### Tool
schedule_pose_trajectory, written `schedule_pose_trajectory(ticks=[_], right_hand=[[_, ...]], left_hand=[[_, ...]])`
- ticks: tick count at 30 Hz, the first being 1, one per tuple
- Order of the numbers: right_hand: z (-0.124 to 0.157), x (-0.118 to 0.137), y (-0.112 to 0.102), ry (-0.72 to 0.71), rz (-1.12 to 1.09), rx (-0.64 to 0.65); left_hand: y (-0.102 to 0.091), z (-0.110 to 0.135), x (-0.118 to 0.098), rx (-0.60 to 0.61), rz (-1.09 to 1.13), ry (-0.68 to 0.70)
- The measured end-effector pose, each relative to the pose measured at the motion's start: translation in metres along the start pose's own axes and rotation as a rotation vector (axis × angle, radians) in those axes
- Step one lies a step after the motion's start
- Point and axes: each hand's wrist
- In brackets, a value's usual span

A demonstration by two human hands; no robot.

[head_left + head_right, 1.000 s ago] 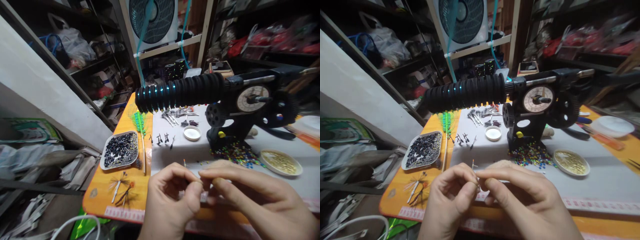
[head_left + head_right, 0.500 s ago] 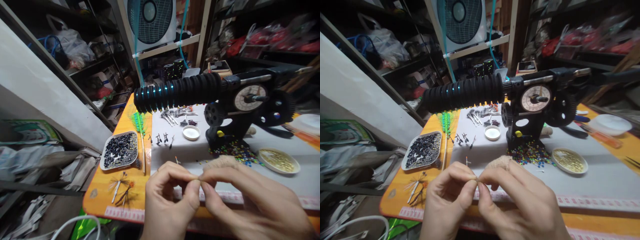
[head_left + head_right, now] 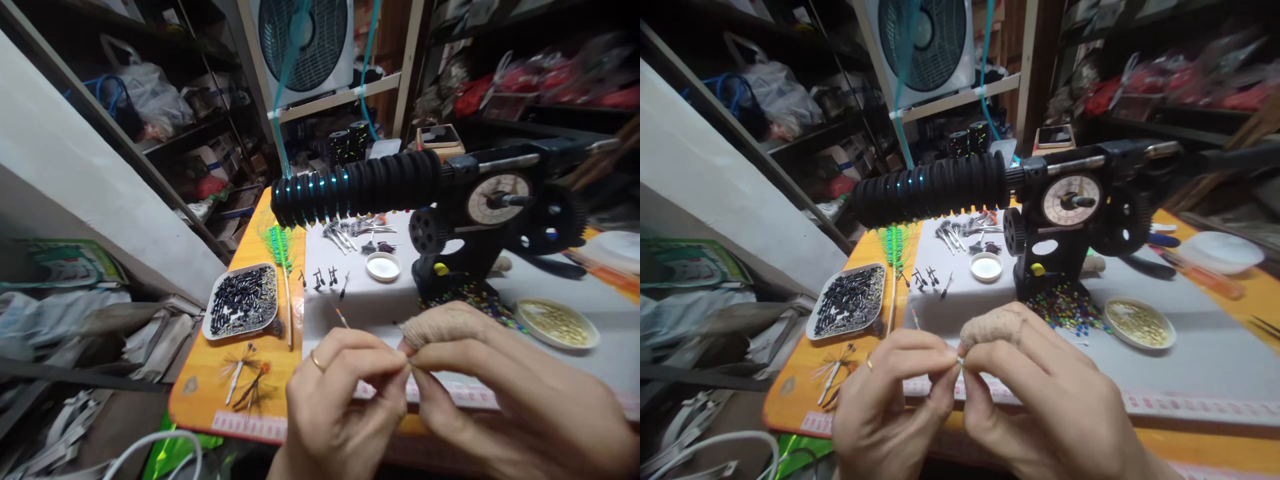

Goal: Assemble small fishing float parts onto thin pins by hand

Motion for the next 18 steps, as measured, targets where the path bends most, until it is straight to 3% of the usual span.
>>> schedule_pose_trajectory(ticks=[2,6,10,13,18], right_hand=[[-0.008,0.002,-0.001,0.082,-0.029,-0.014],[-0.015,0.003,-0.001,0.081,-0.039,0.028],[-0.012,-0.003,0.000,-0.010,0.002,0.071],[-0.006,-0.007,0.003,-0.126,0.094,0.060],[-0.008,-0.009,0.009,-0.127,0.130,0.025]], left_hand=[[-0.007,-0.001,0.003,0.077,-0.075,0.159],[-0.020,-0.006,0.003,0.244,-0.215,0.281],[-0.016,-0.011,-0.002,0.236,-0.299,0.333],[-0.003,-0.011,-0.004,0.098,-0.221,0.087],[0.009,0.000,-0.003,-0.029,0.199,-0.651]])
Point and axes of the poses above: each hand's wrist, its own z-axis away from the middle knuckle, its own y-axis out of the palm, x = y × z, and after that the axes turned 9 degrees about -x, right-handed
